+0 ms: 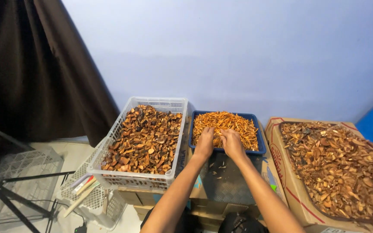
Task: Cutting dried bark into thin strips using a small knife on a cutting board.
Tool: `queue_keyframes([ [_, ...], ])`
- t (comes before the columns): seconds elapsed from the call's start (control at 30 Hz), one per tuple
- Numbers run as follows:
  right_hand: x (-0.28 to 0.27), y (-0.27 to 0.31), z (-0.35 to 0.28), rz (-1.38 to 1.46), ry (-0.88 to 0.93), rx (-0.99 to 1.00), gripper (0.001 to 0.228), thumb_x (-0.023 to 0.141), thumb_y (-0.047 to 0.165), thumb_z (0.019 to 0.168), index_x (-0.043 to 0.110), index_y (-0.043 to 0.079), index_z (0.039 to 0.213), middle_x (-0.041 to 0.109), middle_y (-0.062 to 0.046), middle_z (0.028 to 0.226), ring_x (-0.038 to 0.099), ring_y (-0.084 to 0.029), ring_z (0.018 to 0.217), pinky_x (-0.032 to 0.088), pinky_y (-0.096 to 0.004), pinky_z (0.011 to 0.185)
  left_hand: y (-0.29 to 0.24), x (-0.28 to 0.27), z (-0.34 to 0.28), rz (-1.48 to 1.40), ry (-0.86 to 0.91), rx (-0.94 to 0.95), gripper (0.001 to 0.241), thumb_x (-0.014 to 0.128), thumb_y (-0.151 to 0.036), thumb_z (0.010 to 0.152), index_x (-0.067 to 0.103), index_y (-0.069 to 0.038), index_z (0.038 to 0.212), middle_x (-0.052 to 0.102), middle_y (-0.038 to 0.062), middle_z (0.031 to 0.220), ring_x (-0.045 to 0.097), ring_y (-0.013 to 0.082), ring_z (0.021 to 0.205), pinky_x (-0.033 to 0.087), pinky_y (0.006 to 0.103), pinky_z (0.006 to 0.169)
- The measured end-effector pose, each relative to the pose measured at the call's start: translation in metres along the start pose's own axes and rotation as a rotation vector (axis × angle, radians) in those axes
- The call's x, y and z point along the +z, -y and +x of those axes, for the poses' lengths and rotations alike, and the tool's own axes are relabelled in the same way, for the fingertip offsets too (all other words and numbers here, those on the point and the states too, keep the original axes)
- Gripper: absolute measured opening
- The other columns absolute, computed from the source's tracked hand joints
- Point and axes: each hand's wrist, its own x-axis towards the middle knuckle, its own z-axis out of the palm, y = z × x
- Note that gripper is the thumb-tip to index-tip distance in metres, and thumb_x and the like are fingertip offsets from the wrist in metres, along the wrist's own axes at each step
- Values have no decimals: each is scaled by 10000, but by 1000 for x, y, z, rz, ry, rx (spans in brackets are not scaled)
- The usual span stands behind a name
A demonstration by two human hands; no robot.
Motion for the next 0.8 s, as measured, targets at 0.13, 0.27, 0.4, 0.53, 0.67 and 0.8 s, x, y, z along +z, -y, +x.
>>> queue_keyframes([
  [0.13,-17,12,-8,39,-38,53,390,671,55,915,699,75,1304,664,-159,1325,605,-358,1256,507,-424,1058,-43,-49,-13,-164,38,-86,615,583,75,955,351,62,1525,491,296,1366,530,456,1287,540,500,1011],
  [0.27,-29,15,-25,75,-90,69,245,608,59,959,770,39,1142,743,-149,993,715,-341,996,573,-399,898,-17,-19,-33,-191,-35,-47,363,638,-71,975,566,-42,1330,566,140,1189,583,343,1179,524,410,985],
  [0.4,-21,12,-57,86,-73,18,204,604,100,958,774,102,1070,751,-118,889,733,-334,944,589,-406,846,3,2,-51,-207,-134,7,60,736,-170,925,722,-112,919,645,63,884,671,293,920,545,366,835],
  [0.53,-8,-2,-62,108,-58,-10,181,615,131,953,777,145,1031,759,-65,867,742,-300,924,581,-378,850,-3,-3,-50,-191,-152,-37,68,727,-193,933,713,-139,895,663,23,884,684,234,906,537,327,828],
  [0.67,-25,16,-57,127,-136,56,235,653,23,902,758,62,1108,742,-148,1021,702,-358,1033,554,-429,924,-4,-7,-43,-215,-108,-178,133,700,-198,941,689,-74,893,666,114,803,704,339,839,556,418,750],
  [0.8,-49,53,-70,100,-179,35,328,616,-45,897,699,-34,1215,678,-248,1169,627,-452,1165,516,-512,999,-36,-48,-47,-369,-163,-186,284,622,28,893,641,35,1176,704,233,960,692,435,999,555,496,852],
])
